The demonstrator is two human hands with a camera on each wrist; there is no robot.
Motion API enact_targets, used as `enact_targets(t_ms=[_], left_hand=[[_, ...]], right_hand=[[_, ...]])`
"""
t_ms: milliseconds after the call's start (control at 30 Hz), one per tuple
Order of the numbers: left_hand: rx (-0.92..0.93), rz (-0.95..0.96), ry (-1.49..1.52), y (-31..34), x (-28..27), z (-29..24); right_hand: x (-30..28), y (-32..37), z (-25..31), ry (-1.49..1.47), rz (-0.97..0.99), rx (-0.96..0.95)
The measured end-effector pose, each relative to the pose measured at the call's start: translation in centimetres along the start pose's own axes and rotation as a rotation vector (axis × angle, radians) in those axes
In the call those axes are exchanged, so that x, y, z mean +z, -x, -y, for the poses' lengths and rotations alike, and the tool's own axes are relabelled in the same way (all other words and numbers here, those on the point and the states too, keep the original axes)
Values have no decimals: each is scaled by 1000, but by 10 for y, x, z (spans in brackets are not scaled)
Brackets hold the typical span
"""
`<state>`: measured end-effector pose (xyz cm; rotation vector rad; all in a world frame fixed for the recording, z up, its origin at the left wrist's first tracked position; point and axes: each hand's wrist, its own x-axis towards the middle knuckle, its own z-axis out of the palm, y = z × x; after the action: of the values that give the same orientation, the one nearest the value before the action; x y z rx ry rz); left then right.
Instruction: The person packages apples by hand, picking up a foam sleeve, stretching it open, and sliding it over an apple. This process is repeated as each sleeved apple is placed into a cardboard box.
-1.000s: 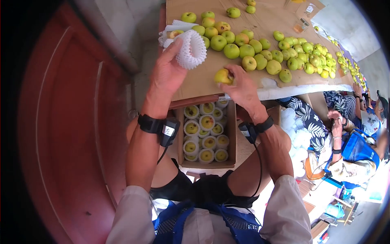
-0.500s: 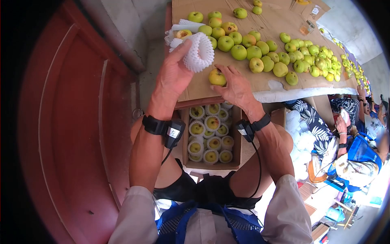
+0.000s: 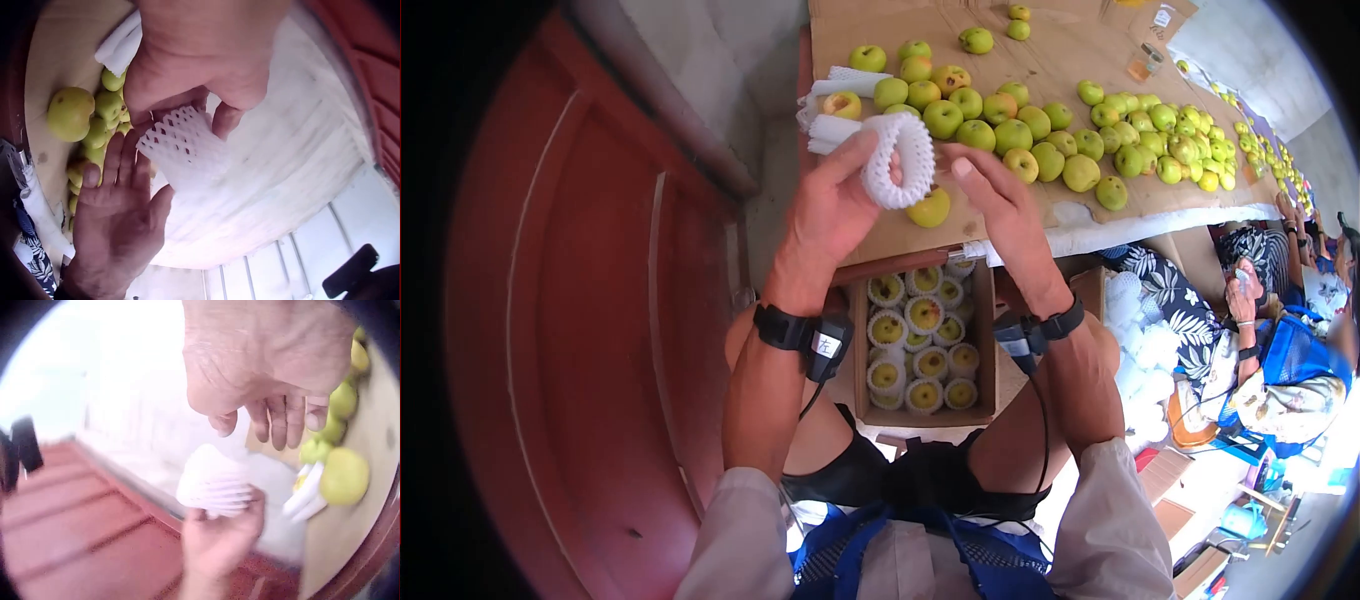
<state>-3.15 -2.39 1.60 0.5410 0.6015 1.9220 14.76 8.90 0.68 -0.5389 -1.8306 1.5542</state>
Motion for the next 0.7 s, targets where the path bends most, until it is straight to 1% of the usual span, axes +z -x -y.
enact_targets(t_ms=[33,67,100,167,233,333,400,433,500,533,567,600,700], left_hand=[[-42,52,-24,1,2,4],[-85,104,-48,1,2,6],[-93,109,-59,0,2,8],[-176,185,-78,0,-1,9],[-182,192,-87,-1,-1,10],[-192,215,-110,-3,-3,13],[-201,229,-129,-3,-8,16],[-208,250,-93,-5,-11,17],[-216,275,-61,-5,-9,17],[-220,227,-110,-3,-4,16],[-223,180,-159,-2,-1,16],[-227,182,-162,-2,0,17],[-231,146,-172,-2,-4,21]], right_hand=[[1,-1,2,-8,-12,-3],[2,-2,3,-322,107,184],[2,-5,3,-638,231,368],[-4,-9,-1,-661,258,361],[-9,-14,-5,-677,297,350],[-12,-13,-13,-690,266,309],[-13,-16,-15,-814,302,295],[-14,-15,-13,-822,296,293],[-15,-15,-7,-860,323,361],[-17,-16,-7,-864,320,357],[-19,-15,-6,-859,387,378],[-20,-15,-6,-852,454,399],[-20,-14,-8,-803,428,413]])
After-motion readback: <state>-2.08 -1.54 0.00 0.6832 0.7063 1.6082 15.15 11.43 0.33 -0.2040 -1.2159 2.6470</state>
